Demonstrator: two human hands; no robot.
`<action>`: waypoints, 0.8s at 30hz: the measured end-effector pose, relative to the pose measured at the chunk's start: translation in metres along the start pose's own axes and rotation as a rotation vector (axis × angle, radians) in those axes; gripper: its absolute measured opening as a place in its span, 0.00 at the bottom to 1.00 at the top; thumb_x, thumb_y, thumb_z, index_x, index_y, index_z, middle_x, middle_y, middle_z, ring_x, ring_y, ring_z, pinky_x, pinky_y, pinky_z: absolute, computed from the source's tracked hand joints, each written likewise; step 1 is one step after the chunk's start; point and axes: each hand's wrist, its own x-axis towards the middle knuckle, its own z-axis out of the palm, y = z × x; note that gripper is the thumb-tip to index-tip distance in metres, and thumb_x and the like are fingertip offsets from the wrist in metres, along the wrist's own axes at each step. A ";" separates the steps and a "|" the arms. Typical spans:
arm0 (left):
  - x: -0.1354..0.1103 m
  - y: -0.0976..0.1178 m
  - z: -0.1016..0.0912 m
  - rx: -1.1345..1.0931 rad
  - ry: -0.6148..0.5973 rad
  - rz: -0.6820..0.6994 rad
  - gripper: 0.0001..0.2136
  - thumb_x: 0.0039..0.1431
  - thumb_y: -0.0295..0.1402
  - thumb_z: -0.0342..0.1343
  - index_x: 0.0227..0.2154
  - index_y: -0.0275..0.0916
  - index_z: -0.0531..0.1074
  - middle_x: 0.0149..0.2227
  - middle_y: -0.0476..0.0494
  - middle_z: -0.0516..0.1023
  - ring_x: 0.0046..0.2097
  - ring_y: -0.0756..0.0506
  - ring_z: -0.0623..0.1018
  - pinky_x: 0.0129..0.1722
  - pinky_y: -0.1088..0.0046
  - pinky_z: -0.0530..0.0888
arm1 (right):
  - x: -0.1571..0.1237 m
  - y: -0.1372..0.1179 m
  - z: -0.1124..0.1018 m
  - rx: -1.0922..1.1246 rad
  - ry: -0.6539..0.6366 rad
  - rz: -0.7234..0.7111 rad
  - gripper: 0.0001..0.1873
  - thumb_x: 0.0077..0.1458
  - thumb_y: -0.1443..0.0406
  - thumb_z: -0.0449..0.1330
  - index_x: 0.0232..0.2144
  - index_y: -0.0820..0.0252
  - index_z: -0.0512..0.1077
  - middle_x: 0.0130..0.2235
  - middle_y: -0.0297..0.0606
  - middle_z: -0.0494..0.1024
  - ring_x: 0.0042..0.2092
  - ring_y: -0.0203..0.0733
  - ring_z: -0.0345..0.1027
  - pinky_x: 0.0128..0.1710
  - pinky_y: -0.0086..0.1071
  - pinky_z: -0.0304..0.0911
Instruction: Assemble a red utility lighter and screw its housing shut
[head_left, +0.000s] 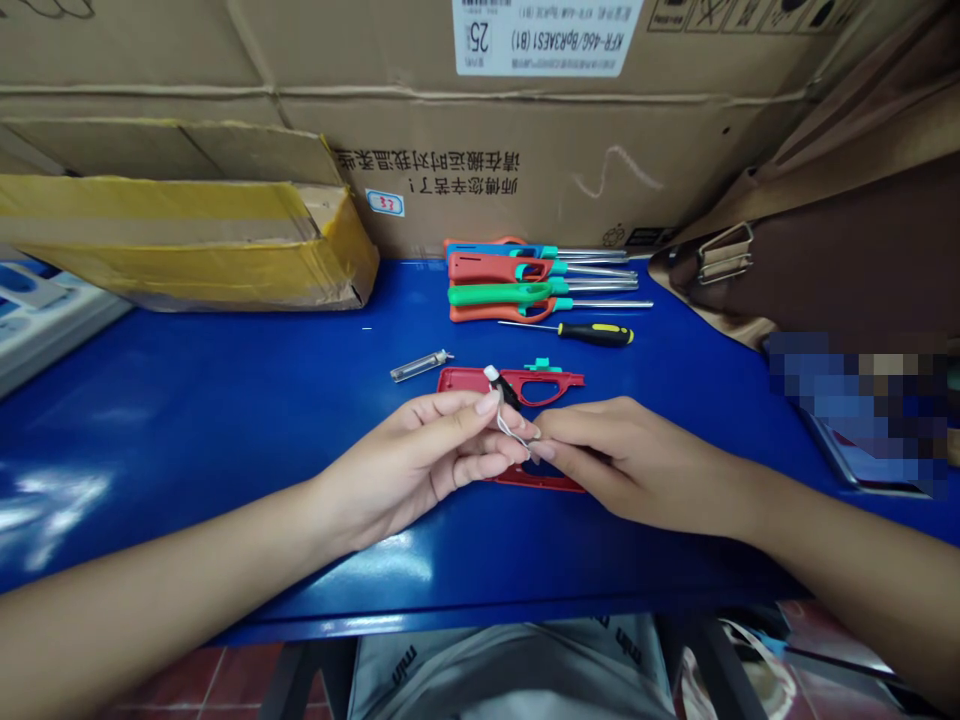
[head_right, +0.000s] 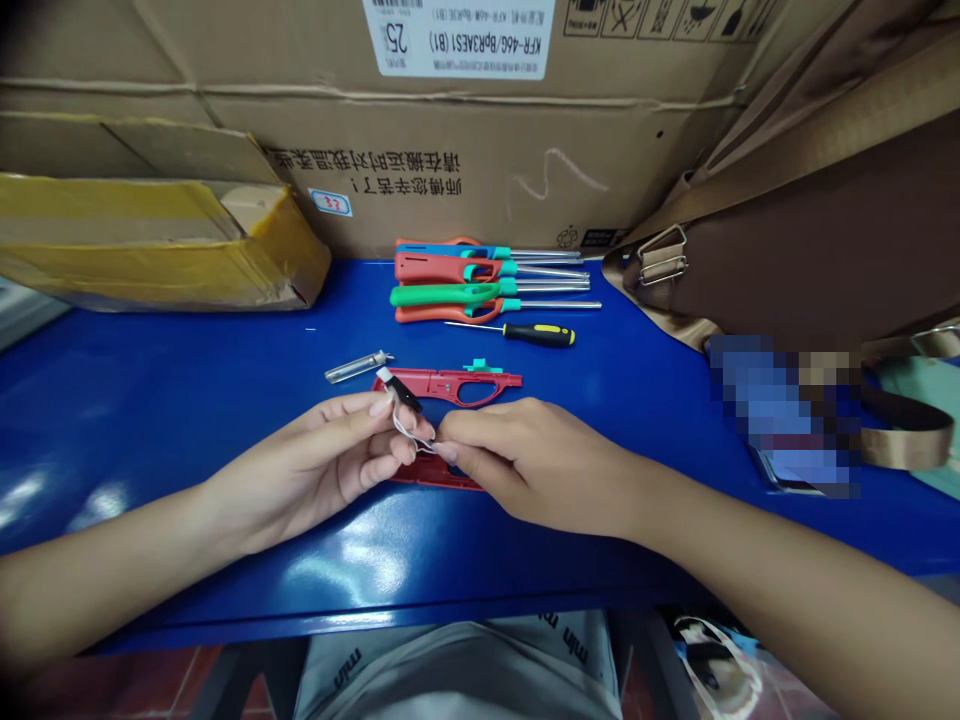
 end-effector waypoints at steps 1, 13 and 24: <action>0.000 0.000 0.000 -0.005 0.011 0.002 0.10 0.56 0.38 0.73 0.32 0.35 0.85 0.31 0.46 0.86 0.33 0.53 0.84 0.37 0.88 0.81 | 0.000 0.000 0.000 0.000 0.003 -0.007 0.16 0.74 0.63 0.51 0.30 0.57 0.62 0.28 0.27 0.63 0.30 0.31 0.58 0.32 0.29 0.52; -0.001 0.001 -0.001 0.042 -0.035 0.066 0.08 0.60 0.36 0.70 0.34 0.35 0.84 0.33 0.47 0.85 0.36 0.54 0.84 0.39 0.87 0.82 | 0.000 -0.004 0.000 0.033 0.021 0.056 0.12 0.74 0.62 0.51 0.39 0.57 0.70 0.32 0.29 0.72 0.32 0.32 0.64 0.34 0.28 0.57; 0.000 -0.002 0.002 0.202 -0.016 0.028 0.08 0.58 0.37 0.72 0.34 0.38 0.85 0.33 0.48 0.85 0.34 0.53 0.84 0.37 0.85 0.81 | 0.000 -0.011 -0.008 0.061 0.226 0.034 0.07 0.71 0.63 0.57 0.43 0.57 0.75 0.43 0.36 0.81 0.43 0.36 0.73 0.46 0.30 0.68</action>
